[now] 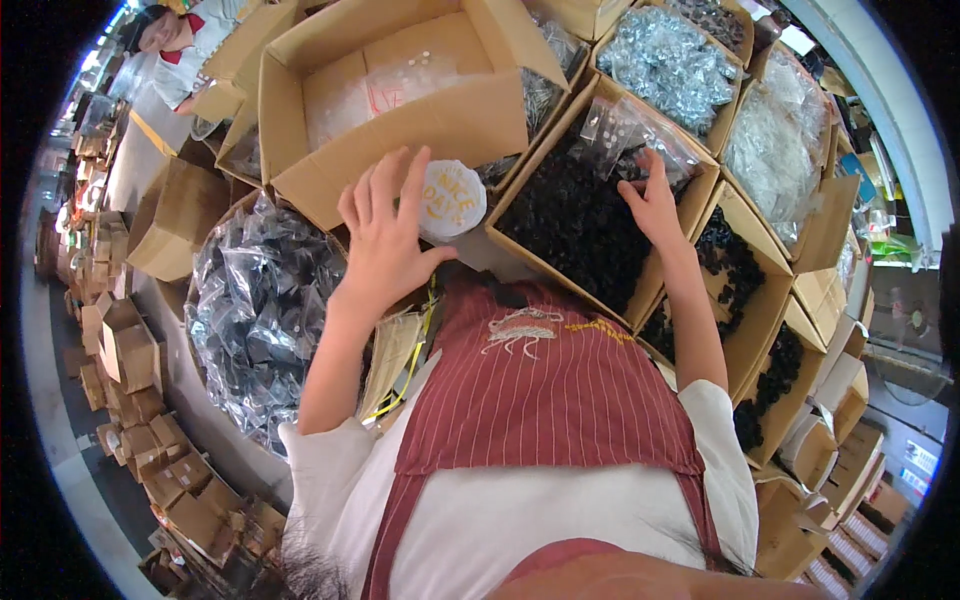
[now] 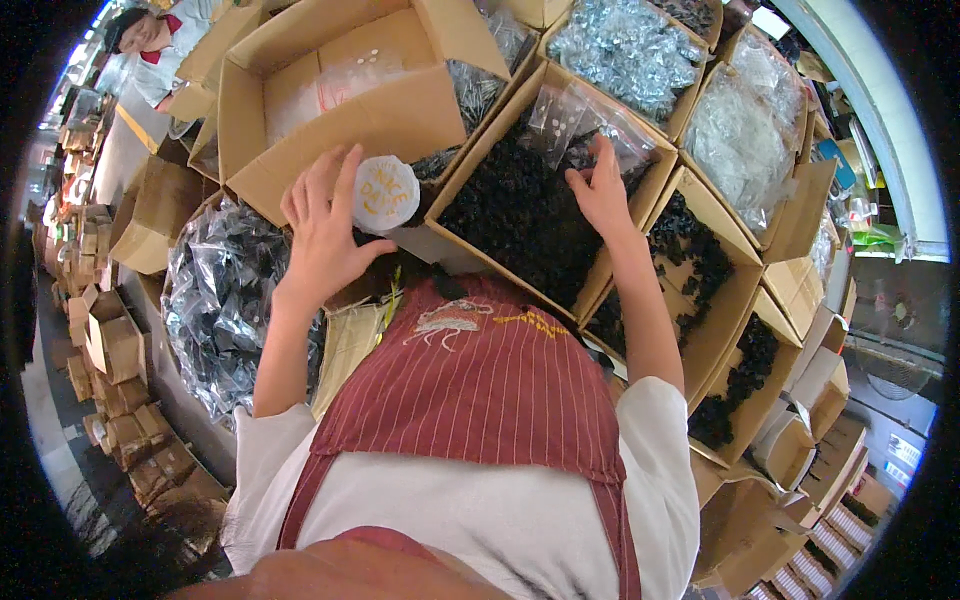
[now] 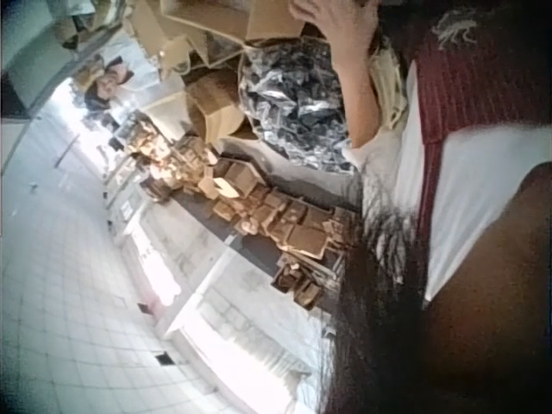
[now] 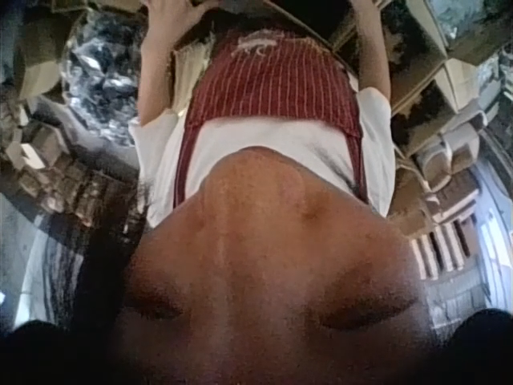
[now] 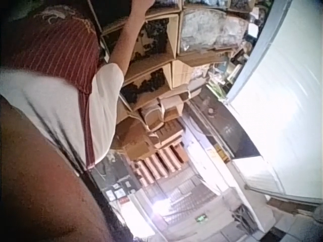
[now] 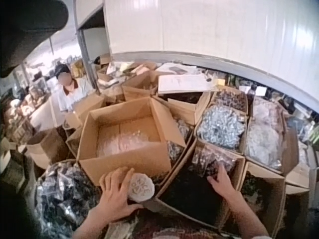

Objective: Sorting small black industrial components from a large box into small plastic bags.

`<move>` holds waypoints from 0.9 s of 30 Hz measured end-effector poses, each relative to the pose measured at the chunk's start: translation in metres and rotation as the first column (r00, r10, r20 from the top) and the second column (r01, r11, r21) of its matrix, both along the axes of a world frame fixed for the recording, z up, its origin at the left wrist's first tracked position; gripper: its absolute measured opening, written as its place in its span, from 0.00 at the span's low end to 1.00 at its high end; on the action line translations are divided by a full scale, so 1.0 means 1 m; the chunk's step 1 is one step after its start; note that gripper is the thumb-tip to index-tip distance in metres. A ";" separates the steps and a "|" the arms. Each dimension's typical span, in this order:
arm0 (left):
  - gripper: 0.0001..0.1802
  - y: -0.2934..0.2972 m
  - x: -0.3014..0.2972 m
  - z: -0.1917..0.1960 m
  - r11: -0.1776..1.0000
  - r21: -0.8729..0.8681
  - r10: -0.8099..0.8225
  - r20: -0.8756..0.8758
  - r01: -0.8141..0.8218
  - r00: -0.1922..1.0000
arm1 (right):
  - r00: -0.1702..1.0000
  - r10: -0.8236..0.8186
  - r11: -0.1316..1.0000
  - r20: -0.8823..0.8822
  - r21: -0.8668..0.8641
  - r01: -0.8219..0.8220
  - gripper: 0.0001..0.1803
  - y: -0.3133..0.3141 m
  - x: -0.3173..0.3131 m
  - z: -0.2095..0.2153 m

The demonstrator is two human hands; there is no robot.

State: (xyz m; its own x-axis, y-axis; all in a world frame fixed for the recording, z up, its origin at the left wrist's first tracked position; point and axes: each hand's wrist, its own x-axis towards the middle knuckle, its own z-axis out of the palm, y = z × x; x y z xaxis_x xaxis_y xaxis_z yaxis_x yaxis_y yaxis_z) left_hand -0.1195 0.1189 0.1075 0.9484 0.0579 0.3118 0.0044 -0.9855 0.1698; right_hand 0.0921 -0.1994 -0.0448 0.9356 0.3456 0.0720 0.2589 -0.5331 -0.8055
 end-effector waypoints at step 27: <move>0.20 0.181 0.251 -0.020 0.789 -0.608 0.043 -0.090 -0.089 0.995 | 0.995 0.047 0.993 0.085 -0.113 -0.037 0.21 0.005 -0.001 0.002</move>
